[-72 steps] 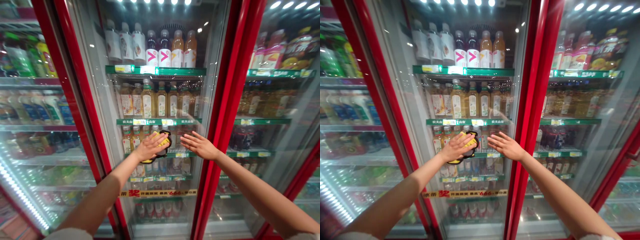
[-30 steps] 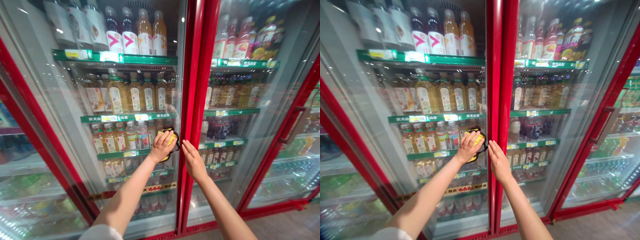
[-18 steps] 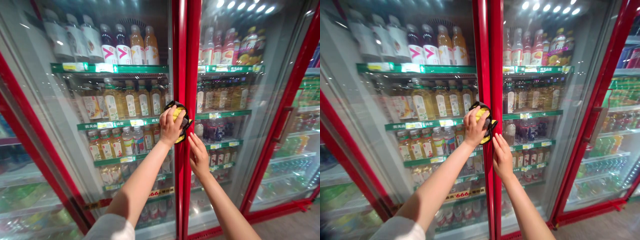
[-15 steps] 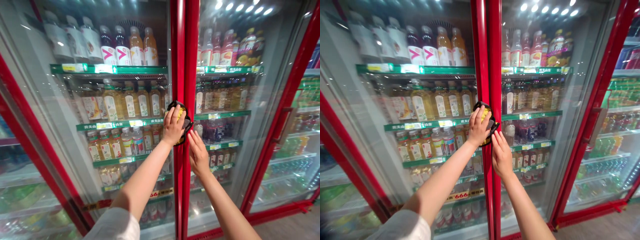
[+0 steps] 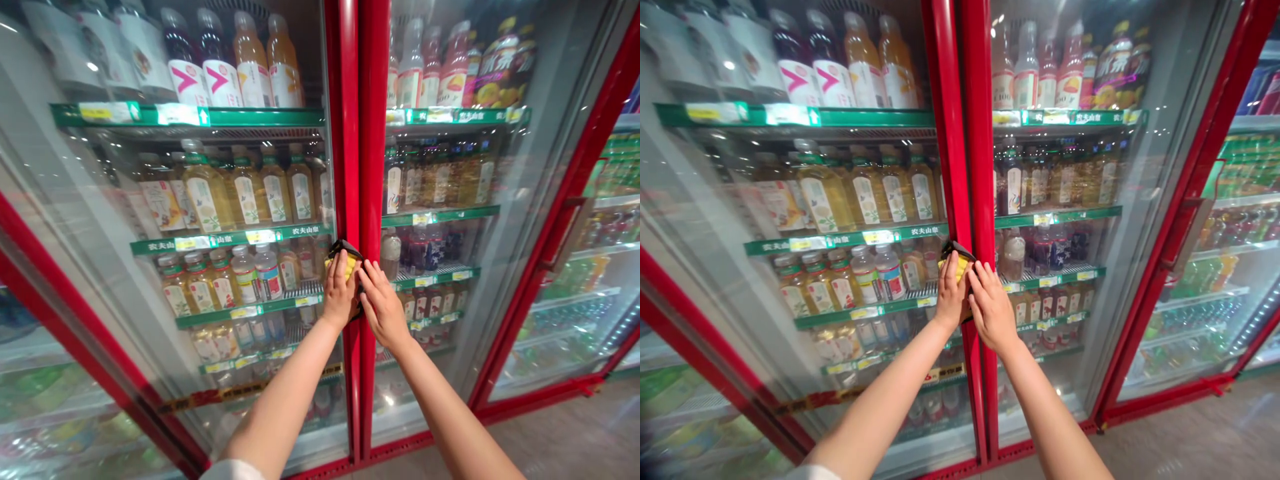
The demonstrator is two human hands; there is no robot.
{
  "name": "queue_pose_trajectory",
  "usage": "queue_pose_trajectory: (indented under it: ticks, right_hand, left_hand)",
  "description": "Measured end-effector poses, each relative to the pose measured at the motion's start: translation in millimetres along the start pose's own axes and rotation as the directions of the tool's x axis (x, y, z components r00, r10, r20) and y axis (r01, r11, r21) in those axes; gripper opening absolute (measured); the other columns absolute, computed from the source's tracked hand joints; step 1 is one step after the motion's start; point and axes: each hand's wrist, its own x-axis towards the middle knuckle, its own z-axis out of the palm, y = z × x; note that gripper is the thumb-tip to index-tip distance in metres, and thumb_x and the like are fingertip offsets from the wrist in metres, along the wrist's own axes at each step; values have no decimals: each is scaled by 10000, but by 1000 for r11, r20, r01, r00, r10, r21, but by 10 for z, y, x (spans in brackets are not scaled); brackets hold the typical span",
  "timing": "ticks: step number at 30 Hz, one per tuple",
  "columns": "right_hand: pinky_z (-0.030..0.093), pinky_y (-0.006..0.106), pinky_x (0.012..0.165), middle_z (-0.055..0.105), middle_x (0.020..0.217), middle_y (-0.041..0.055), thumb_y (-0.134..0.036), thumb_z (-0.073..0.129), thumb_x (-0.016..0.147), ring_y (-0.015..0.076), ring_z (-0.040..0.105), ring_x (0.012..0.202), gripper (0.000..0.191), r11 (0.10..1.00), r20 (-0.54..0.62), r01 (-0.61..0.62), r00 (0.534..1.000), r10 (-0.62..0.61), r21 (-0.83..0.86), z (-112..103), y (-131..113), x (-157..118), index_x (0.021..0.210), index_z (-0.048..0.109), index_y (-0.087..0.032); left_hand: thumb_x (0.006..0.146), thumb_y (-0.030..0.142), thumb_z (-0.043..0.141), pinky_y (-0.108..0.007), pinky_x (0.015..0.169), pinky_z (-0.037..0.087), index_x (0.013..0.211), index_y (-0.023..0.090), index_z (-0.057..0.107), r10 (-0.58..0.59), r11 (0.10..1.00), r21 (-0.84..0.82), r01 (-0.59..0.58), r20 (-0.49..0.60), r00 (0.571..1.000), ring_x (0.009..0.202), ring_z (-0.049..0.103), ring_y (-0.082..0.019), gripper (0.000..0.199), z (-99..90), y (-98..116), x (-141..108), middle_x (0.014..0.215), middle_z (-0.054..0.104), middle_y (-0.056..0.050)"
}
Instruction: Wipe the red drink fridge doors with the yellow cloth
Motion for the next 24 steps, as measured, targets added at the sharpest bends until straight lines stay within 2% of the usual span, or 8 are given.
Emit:
queue_pose_trajectory:
  ticks: [4,7,12,16,18,20,22,24]
  right_hand:
    - [318,564,1249,277,1691,60,-236,374,1059,260,252,1563,653,999,40,-23,999,24,-22,72,7,-127,1650,115,-338]
    - [331,561,1244,285,1688,68,-229,364,1059,259,250,1564,651,998,38,-56,998,56,-22,100,7,-231,1652,113,-327]
    - [330,572,1241,284,1689,65,-234,377,1059,265,262,1560,644,997,55,-73,996,73,-2,119,0,-416,1646,136,-340]
    - [328,585,1238,286,1688,73,-229,388,1058,271,253,1562,651,997,96,-77,992,77,-11,90,-1,-503,1646,132,-338]
    - [333,590,1234,283,1689,71,-215,389,1057,271,258,1561,656,997,100,-72,992,74,-23,43,4,-530,1645,130,-347]
    - [337,593,1232,296,1684,69,-202,394,1054,271,267,1558,661,998,104,-56,993,59,-34,-25,16,-556,1643,133,-353]
    - [343,591,1231,314,1677,66,-195,400,1052,273,267,1558,661,998,105,-45,993,49,-42,-99,31,-585,1642,148,-355]
    - [351,589,1228,330,1672,65,-191,409,1050,275,266,1558,657,998,99,-50,994,54,-49,-159,42,-612,1638,170,-356]
  left_hand:
    - [992,156,507,-503,1243,373,1636,267,181,-22,1000,16,24,-105,994,1560,261,-294,731,98,63,-149,1714,181,-124]
    - [985,149,513,-504,1221,402,1638,250,167,-8,1000,17,11,-132,991,1557,273,-292,746,155,88,-311,1700,226,-147]
    - [965,181,571,-516,1213,395,1552,225,370,-29,999,-27,26,-135,990,1530,339,-297,622,288,171,-737,1631,390,-166]
    - [940,189,609,-517,1214,382,1464,191,505,0,1000,-16,-1,-63,998,1514,371,-310,534,343,218,-1151,1562,483,-187]
    - [932,163,600,-503,1213,386,1425,193,557,65,998,17,-64,-10,998,1487,421,-299,496,301,159,-1339,1502,556,-176]
    - [940,135,562,-453,1222,381,1387,225,601,160,987,27,-160,29,987,1438,495,-250,458,212,26,-1474,1432,633,-121]
    - [951,97,519,-374,1245,344,1359,280,624,255,967,15,-255,49,966,1395,540,-171,460,99,-148,-1522,1397,670,-37]
    - [947,50,493,-346,1276,275,1358,301,623,311,950,13,-313,60,948,1405,522,-126,499,-6,-301,-1457,1420,656,1]
